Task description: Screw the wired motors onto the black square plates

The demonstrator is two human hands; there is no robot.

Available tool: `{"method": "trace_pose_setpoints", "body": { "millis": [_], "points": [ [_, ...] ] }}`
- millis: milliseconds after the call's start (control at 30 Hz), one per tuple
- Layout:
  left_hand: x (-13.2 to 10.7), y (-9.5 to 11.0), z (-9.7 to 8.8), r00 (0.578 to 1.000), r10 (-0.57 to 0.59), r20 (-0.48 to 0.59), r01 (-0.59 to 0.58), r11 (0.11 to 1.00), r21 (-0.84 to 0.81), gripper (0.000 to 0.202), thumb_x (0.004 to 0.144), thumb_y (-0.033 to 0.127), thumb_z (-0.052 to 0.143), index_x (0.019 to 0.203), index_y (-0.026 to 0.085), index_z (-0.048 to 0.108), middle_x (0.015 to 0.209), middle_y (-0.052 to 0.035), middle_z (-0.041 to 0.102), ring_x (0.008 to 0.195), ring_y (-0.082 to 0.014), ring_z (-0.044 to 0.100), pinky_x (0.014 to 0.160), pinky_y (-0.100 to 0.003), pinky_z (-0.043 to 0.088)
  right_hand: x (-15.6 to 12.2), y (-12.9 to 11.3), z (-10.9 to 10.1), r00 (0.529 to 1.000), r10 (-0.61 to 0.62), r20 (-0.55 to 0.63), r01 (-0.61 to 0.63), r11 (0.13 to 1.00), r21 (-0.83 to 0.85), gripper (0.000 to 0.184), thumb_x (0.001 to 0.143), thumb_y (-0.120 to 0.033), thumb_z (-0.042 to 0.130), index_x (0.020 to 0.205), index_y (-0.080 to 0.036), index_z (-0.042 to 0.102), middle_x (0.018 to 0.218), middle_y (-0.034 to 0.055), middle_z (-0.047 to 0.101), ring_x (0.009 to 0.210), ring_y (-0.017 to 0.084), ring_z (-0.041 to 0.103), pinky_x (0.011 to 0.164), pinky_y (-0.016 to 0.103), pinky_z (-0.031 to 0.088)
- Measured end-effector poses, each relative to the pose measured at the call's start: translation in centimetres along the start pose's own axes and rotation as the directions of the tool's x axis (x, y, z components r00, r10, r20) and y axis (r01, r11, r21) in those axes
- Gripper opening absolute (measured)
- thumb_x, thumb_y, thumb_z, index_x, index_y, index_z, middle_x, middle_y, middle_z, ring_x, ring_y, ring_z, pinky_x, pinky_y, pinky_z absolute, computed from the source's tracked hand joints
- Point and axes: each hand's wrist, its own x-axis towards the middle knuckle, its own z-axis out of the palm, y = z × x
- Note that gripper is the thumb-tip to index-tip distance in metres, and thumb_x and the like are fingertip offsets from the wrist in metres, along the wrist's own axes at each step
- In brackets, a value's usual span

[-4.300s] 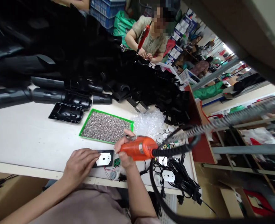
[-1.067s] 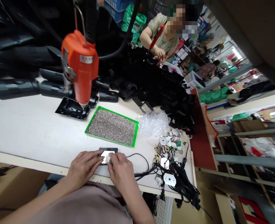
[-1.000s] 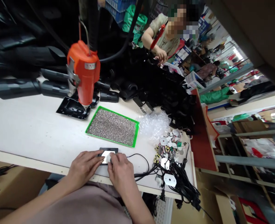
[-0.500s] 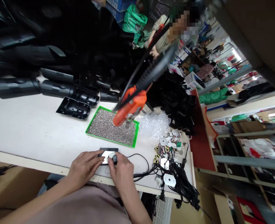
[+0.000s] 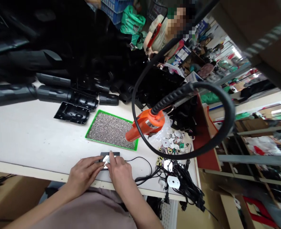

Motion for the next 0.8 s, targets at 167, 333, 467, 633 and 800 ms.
{"method": "trace_pose_setpoints", "body": {
  "millis": [167,333,467,633,800],
  "points": [
    [0.2,0.3,-0.1,0.998,-0.056,0.041,0.055,0.998,0.032,0.018,0.094,0.022,0.053,0.092,0.021,0.07,0.089,-0.0047,0.069,0.08,-0.0173,0.063,0.068,-0.029,0.046,-0.1,-0.2,-0.2,0.997,0.074,0.028,-0.076,0.994,0.081,0.034,0.091,-0.022,0.056,0.123,-0.012,0.058,0.088,0.0098,0.07,0.083,0.023,0.068,0.063,0.03,0.054],
    [0.5,0.0,-0.6,0.992,-0.101,0.072,0.105,0.993,-0.047,0.022,0.097,0.026,0.05,0.092,0.022,0.071,0.082,-0.0025,0.066,0.074,-0.0151,0.06,0.065,-0.028,0.045,0.5,2.5,-3.4,0.988,0.066,-0.142,-0.014,0.94,0.34,0.04,0.093,-0.035,0.054,0.128,-0.016,0.057,0.075,0.0062,0.069,0.067,0.022,0.066,0.057,0.033,0.053],
    [0.5,-0.4,-1.0,0.978,-0.173,0.12,0.187,0.976,-0.116,0.025,0.097,0.033,0.05,0.091,0.023,0.073,0.082,-0.0025,0.067,0.075,-0.0152,0.061,0.065,-0.027,0.047,6.1,4.9,-8.1,0.872,0.209,-0.443,0.137,0.764,0.63,0.048,0.091,-0.046,0.055,0.134,-0.027,0.051,0.1,0.0067,0.069,0.088,0.021,0.066,0.078,0.039,0.055],
    [-0.3,-0.4,-2.0,0.958,-0.276,0.08,0.281,0.957,-0.066,0.023,0.095,0.033,0.054,0.09,0.023,0.074,0.081,-0.003,0.068,0.075,-0.016,0.063,0.068,-0.029,0.05,16.3,3.2,-9.8,0.908,-0.176,-0.38,0.418,0.329,0.847,0.065,0.073,-0.065,0.067,0.123,-0.024,0.058,0.121,0.008,0.064,0.111,0.025,0.061,0.095,0.047,0.05],
    [-1.5,-1.1,-4.7,0.881,-0.468,0.065,0.471,0.88,-0.054,0.02,0.093,0.029,0.055,0.092,0.024,0.075,0.083,-0.0022,0.07,0.078,-0.0158,0.065,0.068,-0.028,0.052,18.9,0.1,-9.7,0.896,-0.182,-0.406,0.434,0.161,0.886,0.049,0.066,-0.05,0.079,0.104,-0.023,0.064,0.1,0.0048,0.068,0.094,0.022,0.065,0.09,0.045,0.052]
  ]
}}
